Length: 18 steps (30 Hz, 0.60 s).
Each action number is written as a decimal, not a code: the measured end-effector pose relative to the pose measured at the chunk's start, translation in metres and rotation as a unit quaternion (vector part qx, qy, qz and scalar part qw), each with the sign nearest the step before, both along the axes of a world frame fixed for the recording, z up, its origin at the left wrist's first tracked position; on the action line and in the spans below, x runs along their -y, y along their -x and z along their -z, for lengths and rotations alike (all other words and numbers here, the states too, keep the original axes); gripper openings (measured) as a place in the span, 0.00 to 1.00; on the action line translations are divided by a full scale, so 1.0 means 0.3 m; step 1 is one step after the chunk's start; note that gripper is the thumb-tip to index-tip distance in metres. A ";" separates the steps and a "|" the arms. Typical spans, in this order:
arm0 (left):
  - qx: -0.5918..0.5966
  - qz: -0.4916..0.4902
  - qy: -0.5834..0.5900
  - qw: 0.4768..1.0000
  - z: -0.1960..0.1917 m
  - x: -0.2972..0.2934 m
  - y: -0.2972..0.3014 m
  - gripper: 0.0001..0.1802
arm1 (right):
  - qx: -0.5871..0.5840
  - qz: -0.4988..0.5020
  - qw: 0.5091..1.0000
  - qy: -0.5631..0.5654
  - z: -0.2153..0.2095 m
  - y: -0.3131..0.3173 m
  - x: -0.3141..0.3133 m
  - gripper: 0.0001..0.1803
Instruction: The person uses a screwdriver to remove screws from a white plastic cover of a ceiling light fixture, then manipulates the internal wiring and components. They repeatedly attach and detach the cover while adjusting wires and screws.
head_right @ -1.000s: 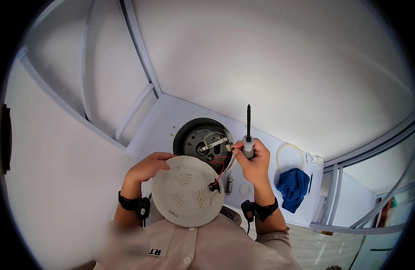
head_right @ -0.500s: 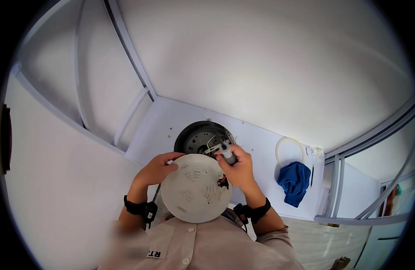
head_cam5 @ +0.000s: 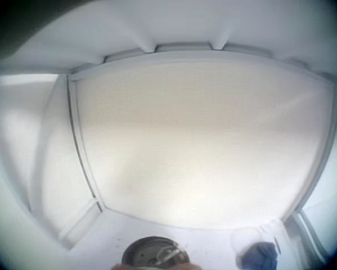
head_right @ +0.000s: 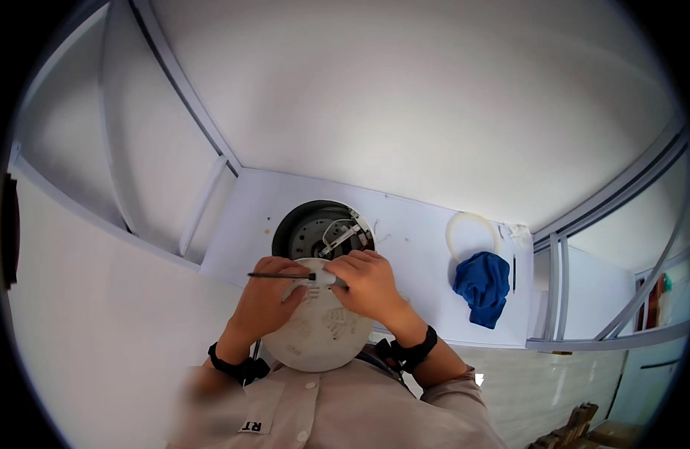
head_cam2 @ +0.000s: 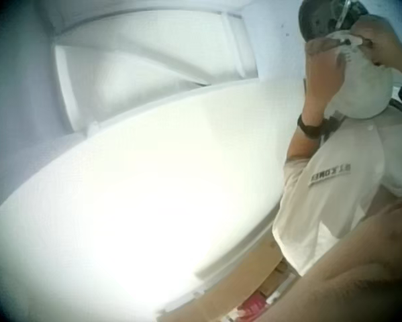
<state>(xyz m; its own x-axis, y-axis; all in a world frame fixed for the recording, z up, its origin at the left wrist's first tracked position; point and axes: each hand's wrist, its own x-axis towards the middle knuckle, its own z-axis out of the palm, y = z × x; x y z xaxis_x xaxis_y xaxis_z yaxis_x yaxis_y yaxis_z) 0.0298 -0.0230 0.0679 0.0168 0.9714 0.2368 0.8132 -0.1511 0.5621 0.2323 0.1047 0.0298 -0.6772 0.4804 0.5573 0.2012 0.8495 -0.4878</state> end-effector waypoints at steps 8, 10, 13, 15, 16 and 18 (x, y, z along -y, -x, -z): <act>-0.067 0.015 -0.063 0.996 0.011 -0.052 -0.067 0.15 | -0.027 -0.023 0.999 0.015 0.006 -0.004 -0.016 0.19; -0.044 -0.001 -0.042 0.998 0.028 -0.077 -0.074 0.14 | -0.027 -0.024 0.999 0.016 -0.001 -0.008 -0.019 0.19; -0.018 0.004 -0.039 0.999 0.044 -0.104 -0.073 0.14 | -0.030 -0.023 0.999 0.013 -0.008 -0.015 -0.030 0.20; -0.014 0.012 -0.046 0.999 0.047 -0.117 -0.072 0.14 | -0.032 -0.021 0.999 0.019 -0.011 -0.020 -0.039 0.20; -0.016 0.013 -0.049 0.999 0.045 -0.122 -0.072 0.15 | -0.031 -0.021 0.999 0.026 -0.013 -0.021 -0.044 0.20; -0.014 0.010 -0.053 0.998 0.048 -0.132 -0.070 0.15 | -0.031 -0.019 0.999 0.033 -0.016 -0.023 -0.050 0.20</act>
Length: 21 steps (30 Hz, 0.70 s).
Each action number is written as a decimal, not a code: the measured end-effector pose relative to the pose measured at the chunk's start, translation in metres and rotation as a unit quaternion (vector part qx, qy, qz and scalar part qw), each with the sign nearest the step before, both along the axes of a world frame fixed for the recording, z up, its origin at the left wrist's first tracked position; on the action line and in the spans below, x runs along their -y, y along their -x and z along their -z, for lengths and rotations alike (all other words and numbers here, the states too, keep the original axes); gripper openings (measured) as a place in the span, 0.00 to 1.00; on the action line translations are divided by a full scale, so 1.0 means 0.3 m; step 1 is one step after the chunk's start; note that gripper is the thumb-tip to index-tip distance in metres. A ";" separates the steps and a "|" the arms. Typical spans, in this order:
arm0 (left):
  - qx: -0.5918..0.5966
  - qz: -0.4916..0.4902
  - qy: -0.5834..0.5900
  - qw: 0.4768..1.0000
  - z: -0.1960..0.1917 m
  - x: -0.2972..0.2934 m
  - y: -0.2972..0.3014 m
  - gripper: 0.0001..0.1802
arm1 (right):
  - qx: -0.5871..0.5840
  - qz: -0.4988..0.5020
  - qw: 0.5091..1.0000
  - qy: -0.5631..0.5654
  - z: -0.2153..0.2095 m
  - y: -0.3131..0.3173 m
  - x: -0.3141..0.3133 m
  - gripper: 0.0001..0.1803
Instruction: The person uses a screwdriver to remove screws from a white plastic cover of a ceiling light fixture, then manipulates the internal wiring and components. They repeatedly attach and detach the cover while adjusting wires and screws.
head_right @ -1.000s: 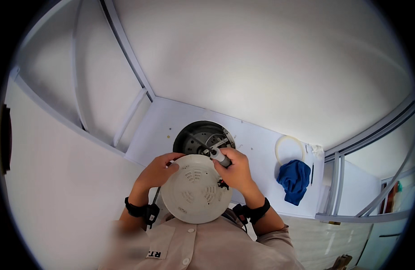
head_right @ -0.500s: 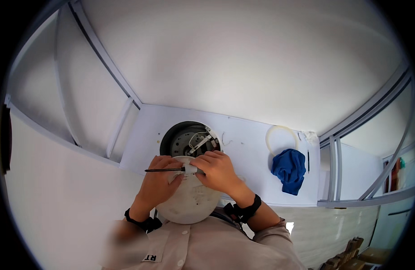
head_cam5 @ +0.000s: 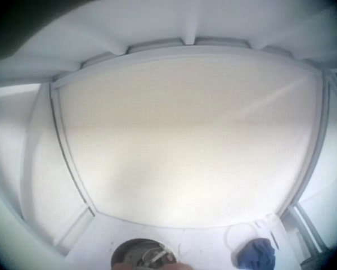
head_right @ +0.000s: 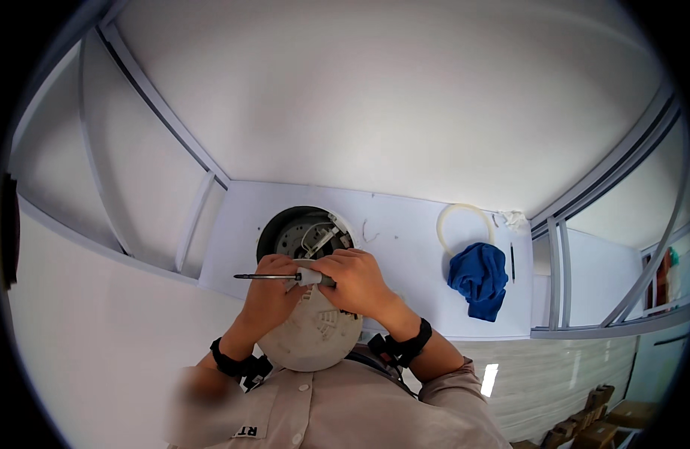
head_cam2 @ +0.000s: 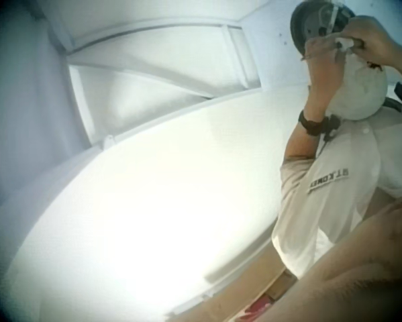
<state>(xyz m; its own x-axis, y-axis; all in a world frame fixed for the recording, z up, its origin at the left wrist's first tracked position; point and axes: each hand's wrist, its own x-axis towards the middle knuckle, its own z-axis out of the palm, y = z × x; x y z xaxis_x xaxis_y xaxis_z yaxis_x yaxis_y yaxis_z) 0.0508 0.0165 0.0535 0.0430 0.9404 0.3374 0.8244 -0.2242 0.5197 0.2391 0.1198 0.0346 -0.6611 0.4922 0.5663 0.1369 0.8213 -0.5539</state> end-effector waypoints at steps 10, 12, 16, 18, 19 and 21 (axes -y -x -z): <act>0.036 -0.025 0.001 0.999 0.034 -0.035 -0.004 0.11 | 0.026 -0.012 0.999 0.013 0.006 -0.023 -0.026 0.18; 0.031 -0.025 0.002 0.999 0.032 -0.042 -0.003 0.09 | -0.008 -0.010 1.000 0.004 0.004 -0.027 -0.032 0.19; 0.028 -0.053 0.038 0.998 0.016 -0.033 0.001 0.09 | -0.114 0.049 0.990 0.061 0.045 -0.072 -0.034 0.16; 0.053 -0.069 0.056 0.995 0.012 -0.034 0.009 0.08 | -0.167 0.112 0.968 0.149 0.111 -0.118 -0.042 0.12; 0.065 -0.073 0.059 0.993 0.014 -0.031 0.018 0.08 | -0.197 0.148 0.947 0.205 0.150 -0.135 -0.046 0.09; 0.083 -0.074 0.070 0.991 0.011 -0.028 0.024 0.07 | -0.253 0.196 0.895 0.310 0.226 -0.181 -0.063 0.06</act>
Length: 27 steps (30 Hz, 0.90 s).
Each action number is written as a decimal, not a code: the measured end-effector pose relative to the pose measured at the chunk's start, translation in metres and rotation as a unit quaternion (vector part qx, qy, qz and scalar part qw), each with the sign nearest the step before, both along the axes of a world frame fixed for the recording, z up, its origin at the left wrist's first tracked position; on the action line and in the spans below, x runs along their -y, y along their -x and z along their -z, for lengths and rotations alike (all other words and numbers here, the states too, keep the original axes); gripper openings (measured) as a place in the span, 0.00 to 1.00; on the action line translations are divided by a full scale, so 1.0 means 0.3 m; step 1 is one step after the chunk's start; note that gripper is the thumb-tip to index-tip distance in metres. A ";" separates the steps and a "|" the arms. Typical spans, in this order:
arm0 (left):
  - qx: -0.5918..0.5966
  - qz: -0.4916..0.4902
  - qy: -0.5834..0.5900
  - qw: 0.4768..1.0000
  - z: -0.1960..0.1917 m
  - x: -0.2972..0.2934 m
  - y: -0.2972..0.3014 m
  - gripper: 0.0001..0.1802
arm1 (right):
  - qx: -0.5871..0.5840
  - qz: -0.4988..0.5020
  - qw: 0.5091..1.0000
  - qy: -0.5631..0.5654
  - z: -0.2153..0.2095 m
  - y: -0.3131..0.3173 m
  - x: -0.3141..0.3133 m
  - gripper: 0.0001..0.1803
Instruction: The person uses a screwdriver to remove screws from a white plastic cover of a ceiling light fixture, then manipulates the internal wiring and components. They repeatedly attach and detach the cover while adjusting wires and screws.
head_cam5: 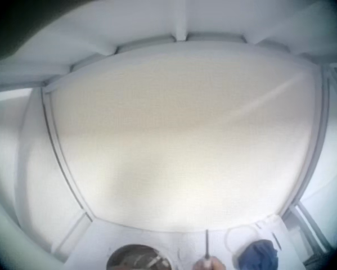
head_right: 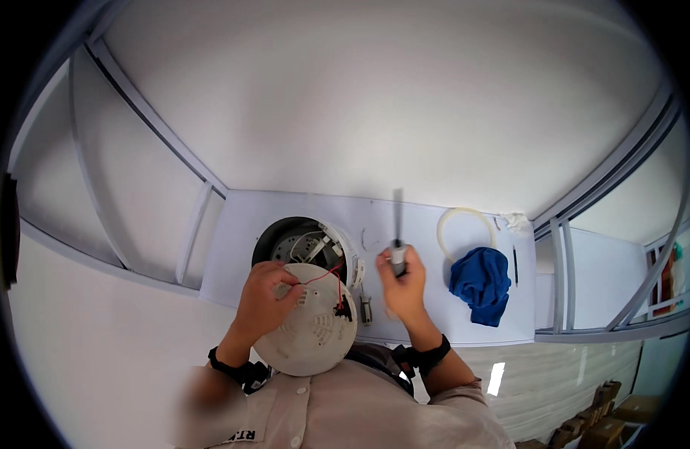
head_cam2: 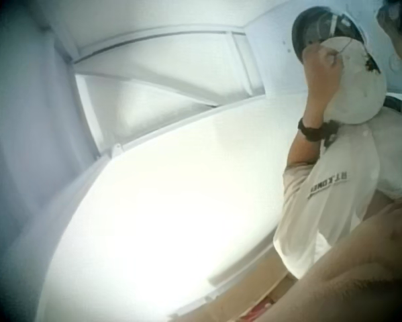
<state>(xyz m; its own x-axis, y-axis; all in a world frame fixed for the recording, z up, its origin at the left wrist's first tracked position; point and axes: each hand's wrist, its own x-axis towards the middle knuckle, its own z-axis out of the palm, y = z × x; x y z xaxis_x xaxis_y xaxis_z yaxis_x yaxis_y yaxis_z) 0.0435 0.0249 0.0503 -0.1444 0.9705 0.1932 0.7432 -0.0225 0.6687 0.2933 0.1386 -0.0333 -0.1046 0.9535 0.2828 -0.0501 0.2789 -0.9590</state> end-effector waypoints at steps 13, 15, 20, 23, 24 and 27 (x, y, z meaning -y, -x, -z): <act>-0.015 0.051 -0.006 0.999 -0.016 -0.002 0.004 0.06 | -0.071 -0.164 0.961 0.213 0.142 -0.044 0.158 0.04; -0.025 0.054 -0.012 0.998 -0.014 -0.005 0.002 0.06 | -0.089 -0.222 0.949 0.206 0.122 -0.047 0.165 0.07; -0.078 0.050 -0.004 0.996 -0.017 -0.001 -0.021 0.04 | -0.032 -0.273 0.942 0.192 0.054 -0.047 0.175 0.12; -0.132 0.056 -0.015 0.990 -0.033 0.006 -0.042 0.04 | -0.002 -0.273 0.942 0.193 0.015 -0.040 0.183 0.15; -0.141 0.058 -0.019 0.988 -0.036 0.007 -0.046 0.04 | 0.006 -0.273 0.942 0.196 0.011 -0.041 0.183 0.15; -0.154 0.064 -0.024 0.986 -0.044 0.006 -0.057 0.04 | 0.025 -0.277 0.940 0.196 0.010 -0.048 0.177 0.15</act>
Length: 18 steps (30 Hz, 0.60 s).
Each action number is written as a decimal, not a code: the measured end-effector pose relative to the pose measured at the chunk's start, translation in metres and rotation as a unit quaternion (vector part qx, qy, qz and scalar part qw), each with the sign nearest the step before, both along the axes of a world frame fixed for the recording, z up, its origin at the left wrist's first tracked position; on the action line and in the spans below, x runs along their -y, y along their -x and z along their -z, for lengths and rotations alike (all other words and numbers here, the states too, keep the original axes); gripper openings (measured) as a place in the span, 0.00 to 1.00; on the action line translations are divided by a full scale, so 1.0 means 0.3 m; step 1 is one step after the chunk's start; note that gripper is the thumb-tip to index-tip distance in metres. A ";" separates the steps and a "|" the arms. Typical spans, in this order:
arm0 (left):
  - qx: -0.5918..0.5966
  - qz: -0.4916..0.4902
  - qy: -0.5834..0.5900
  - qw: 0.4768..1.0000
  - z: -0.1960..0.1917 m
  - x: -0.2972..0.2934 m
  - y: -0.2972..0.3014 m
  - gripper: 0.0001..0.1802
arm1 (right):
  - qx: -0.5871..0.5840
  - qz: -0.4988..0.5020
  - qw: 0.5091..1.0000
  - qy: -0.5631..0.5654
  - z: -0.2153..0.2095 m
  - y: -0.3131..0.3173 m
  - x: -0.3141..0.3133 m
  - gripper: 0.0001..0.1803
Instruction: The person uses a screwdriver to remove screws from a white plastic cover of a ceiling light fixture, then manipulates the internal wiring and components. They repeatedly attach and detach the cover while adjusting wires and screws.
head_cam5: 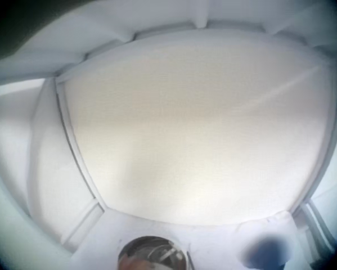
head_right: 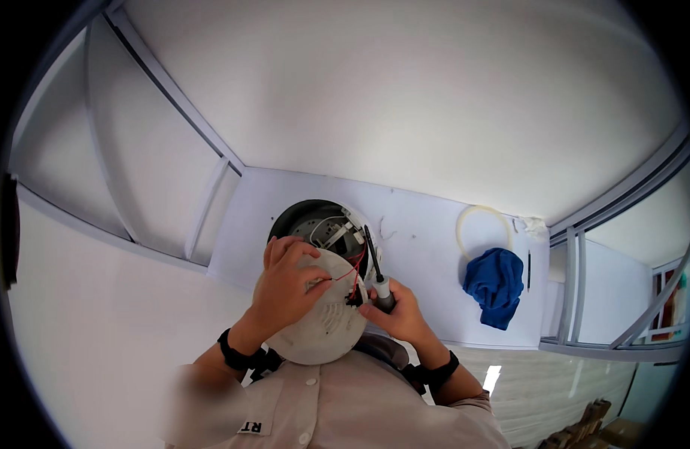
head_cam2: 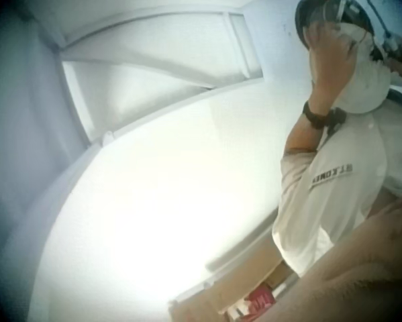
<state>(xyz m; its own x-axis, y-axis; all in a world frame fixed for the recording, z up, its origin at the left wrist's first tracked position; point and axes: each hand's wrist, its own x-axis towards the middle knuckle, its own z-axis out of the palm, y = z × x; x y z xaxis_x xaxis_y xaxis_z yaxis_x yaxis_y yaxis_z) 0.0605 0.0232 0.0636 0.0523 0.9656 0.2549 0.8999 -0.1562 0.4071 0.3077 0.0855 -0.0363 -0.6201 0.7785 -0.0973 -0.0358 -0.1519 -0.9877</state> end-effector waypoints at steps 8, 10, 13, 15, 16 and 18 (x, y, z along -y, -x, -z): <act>0.012 0.029 0.047 0.998 0.016 0.003 -0.056 0.04 | 0.018 0.002 0.999 -0.049 -0.059 0.022 -0.006 0.14; 0.018 0.028 0.052 0.998 0.027 0.001 -0.059 0.04 | 0.009 0.009 0.999 -0.045 -0.046 0.021 -0.006 0.14; 0.018 0.029 0.065 0.997 0.038 0.000 -0.061 0.04 | 0.018 0.009 0.999 -0.043 -0.050 0.015 -0.007 0.14; 0.017 0.030 0.071 0.997 0.039 0.001 -0.059 0.05 | 0.026 0.006 0.999 -0.047 -0.064 0.014 -0.009 0.14; 0.017 0.031 0.071 0.997 0.038 0.001 -0.058 0.05 | 0.027 0.004 0.998 -0.052 -0.071 0.015 -0.011 0.14; 0.021 0.028 0.069 0.997 0.039 0.001 -0.058 0.05 | 0.030 0.002 0.998 -0.062 -0.073 0.016 -0.012 0.14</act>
